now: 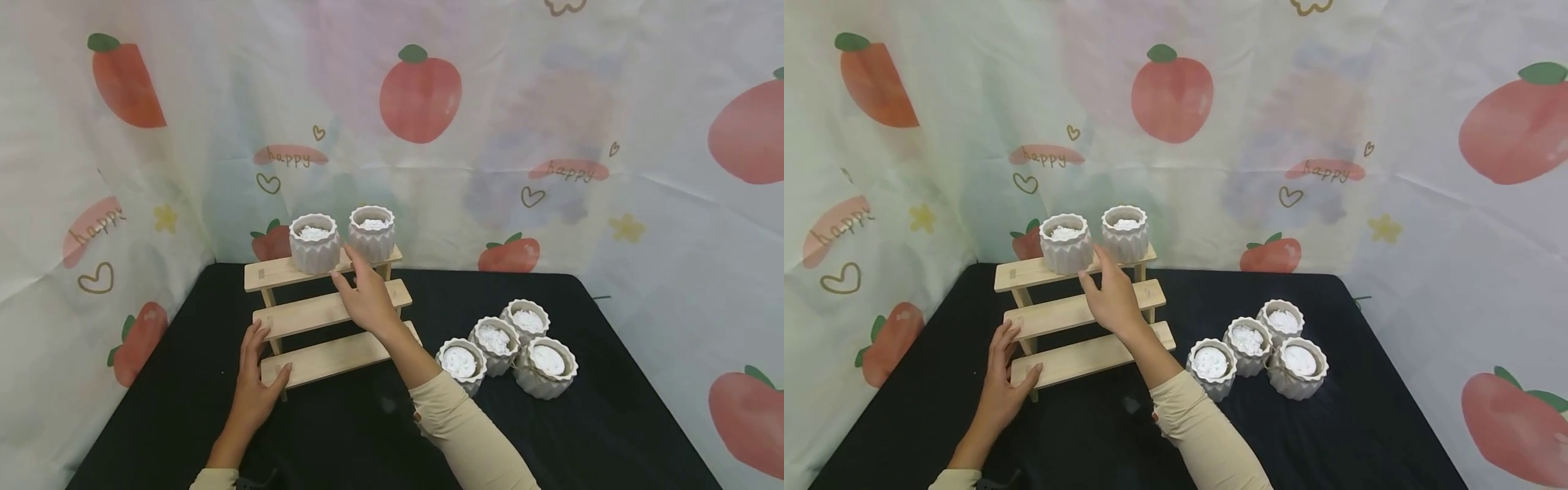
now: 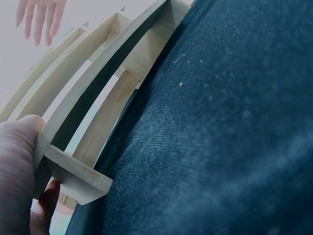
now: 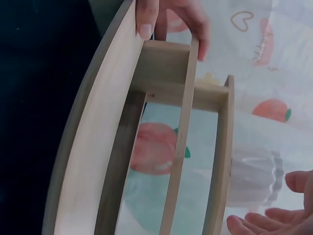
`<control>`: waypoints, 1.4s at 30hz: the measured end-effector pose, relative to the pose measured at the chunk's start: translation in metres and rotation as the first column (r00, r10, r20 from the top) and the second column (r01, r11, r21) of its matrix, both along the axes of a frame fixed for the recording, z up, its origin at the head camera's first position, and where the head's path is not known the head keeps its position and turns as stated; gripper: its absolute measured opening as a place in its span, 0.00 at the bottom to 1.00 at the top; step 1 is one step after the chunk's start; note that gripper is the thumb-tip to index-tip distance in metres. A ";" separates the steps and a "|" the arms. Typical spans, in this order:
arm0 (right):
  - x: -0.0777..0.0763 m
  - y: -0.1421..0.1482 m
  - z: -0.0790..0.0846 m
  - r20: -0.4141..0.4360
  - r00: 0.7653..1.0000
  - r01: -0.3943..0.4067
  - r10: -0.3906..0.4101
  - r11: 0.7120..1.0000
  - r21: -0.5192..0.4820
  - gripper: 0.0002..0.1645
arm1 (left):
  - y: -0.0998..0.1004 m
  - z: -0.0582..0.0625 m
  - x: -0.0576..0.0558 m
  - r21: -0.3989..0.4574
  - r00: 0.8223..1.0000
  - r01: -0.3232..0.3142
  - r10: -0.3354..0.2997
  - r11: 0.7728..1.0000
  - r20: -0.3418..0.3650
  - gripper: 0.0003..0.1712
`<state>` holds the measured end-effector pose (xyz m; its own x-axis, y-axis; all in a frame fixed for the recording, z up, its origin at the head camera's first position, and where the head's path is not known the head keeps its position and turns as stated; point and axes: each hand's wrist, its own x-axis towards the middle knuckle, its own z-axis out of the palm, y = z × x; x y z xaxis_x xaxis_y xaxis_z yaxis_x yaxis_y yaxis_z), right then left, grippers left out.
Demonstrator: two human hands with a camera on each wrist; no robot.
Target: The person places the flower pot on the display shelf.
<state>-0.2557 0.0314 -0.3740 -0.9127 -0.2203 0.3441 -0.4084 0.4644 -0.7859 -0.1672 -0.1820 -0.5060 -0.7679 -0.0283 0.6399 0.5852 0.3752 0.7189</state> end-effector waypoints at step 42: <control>0.024 0.185 -0.042 0.255 0.957 -0.149 0.138 0.989 0.024 0.23 | -0.001 0.000 0.000 -0.012 1.000 -0.007 0.007 1.000 0.015 0.49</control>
<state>-0.2313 0.2165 -0.4157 -0.9264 -0.3647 0.0942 -0.2642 0.4508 -0.8526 -0.1676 -0.1833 -0.5065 -0.7775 -0.0263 0.6284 0.5716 0.3874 0.7234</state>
